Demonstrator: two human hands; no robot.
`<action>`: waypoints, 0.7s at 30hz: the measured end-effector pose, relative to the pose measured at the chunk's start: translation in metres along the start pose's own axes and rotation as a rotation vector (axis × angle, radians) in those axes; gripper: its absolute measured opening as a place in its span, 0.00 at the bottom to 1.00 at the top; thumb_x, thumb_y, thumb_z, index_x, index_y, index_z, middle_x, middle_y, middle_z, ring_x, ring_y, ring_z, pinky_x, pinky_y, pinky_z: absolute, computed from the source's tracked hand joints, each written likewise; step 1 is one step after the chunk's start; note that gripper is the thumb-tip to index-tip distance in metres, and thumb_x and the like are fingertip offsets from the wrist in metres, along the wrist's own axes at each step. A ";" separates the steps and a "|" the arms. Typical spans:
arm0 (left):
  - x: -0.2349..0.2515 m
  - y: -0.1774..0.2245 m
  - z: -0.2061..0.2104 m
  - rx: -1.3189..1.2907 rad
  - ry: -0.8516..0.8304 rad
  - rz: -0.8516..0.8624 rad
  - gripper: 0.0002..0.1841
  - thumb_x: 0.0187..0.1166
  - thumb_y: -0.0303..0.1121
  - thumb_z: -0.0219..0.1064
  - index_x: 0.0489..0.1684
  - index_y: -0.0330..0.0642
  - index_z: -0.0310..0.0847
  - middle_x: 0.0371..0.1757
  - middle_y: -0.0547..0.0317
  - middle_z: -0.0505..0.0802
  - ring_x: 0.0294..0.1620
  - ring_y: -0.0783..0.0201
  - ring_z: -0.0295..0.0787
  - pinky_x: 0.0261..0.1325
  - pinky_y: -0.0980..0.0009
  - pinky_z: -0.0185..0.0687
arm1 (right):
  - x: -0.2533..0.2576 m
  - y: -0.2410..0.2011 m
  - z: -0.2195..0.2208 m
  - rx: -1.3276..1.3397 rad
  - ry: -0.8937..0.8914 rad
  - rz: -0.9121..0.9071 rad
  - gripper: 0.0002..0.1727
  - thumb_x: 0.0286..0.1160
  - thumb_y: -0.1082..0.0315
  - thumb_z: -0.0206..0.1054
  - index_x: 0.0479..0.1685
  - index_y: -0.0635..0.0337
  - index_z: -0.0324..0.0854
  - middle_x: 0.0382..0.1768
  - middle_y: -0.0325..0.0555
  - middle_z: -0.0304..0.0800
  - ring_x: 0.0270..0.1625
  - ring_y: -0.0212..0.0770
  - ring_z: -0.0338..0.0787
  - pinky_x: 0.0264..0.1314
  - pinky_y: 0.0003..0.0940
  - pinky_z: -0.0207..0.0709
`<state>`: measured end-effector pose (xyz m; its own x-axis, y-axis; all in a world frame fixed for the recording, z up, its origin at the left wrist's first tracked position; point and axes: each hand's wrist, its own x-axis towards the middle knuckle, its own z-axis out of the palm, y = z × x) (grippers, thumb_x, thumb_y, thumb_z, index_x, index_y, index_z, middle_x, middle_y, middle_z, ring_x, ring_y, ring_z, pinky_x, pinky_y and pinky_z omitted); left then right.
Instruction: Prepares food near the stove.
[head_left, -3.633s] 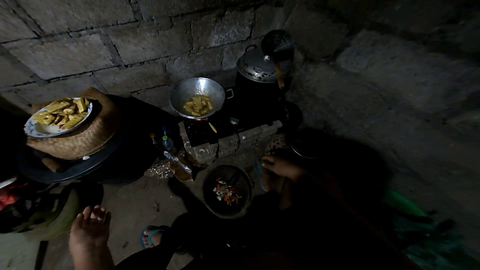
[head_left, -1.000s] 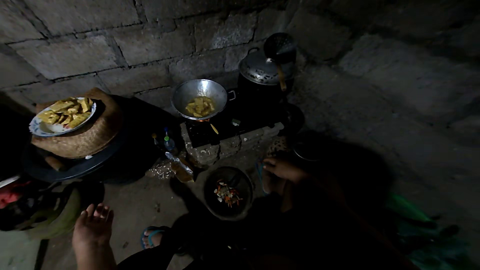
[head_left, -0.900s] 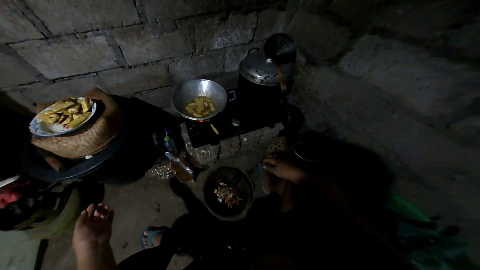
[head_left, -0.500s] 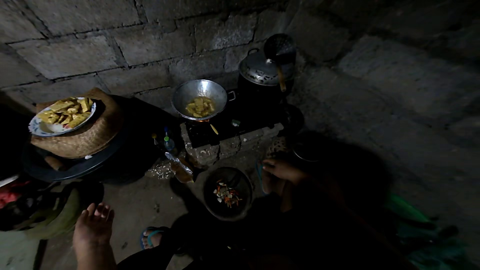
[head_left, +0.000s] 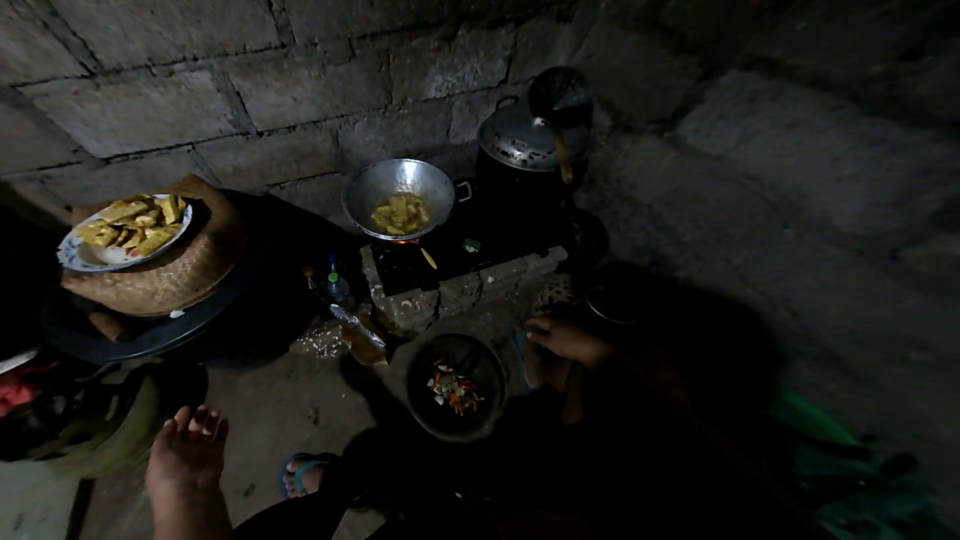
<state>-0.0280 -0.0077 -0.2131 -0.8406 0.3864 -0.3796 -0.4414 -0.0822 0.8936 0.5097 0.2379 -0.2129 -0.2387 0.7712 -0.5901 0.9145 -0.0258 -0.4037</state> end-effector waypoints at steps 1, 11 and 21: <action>0.000 0.000 0.000 -0.002 -0.001 0.000 0.17 0.94 0.46 0.41 0.57 0.51 0.74 0.37 0.69 0.88 0.35 0.70 0.88 0.42 0.67 0.86 | 0.000 0.000 0.000 0.007 0.003 -0.001 0.30 0.93 0.50 0.56 0.87 0.55 0.69 0.77 0.61 0.79 0.79 0.59 0.79 0.83 0.61 0.66; -0.001 0.001 0.001 -0.022 0.021 -0.005 0.18 0.94 0.46 0.41 0.58 0.50 0.74 0.35 0.69 0.88 0.33 0.70 0.88 0.40 0.68 0.87 | 0.002 0.004 0.001 0.007 0.011 -0.004 0.30 0.92 0.49 0.56 0.87 0.54 0.69 0.76 0.61 0.80 0.78 0.59 0.80 0.81 0.60 0.68; 0.001 0.000 0.000 -0.010 0.031 -0.013 0.18 0.94 0.46 0.42 0.61 0.49 0.74 0.38 0.67 0.89 0.35 0.70 0.88 0.41 0.67 0.87 | 0.001 0.003 0.001 0.003 0.002 -0.002 0.30 0.93 0.49 0.55 0.87 0.53 0.68 0.75 0.60 0.81 0.77 0.58 0.80 0.81 0.60 0.68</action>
<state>-0.0290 -0.0075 -0.2134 -0.8442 0.3584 -0.3985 -0.4551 -0.0865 0.8862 0.5121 0.2378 -0.2151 -0.2397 0.7726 -0.5879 0.9132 -0.0262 -0.4067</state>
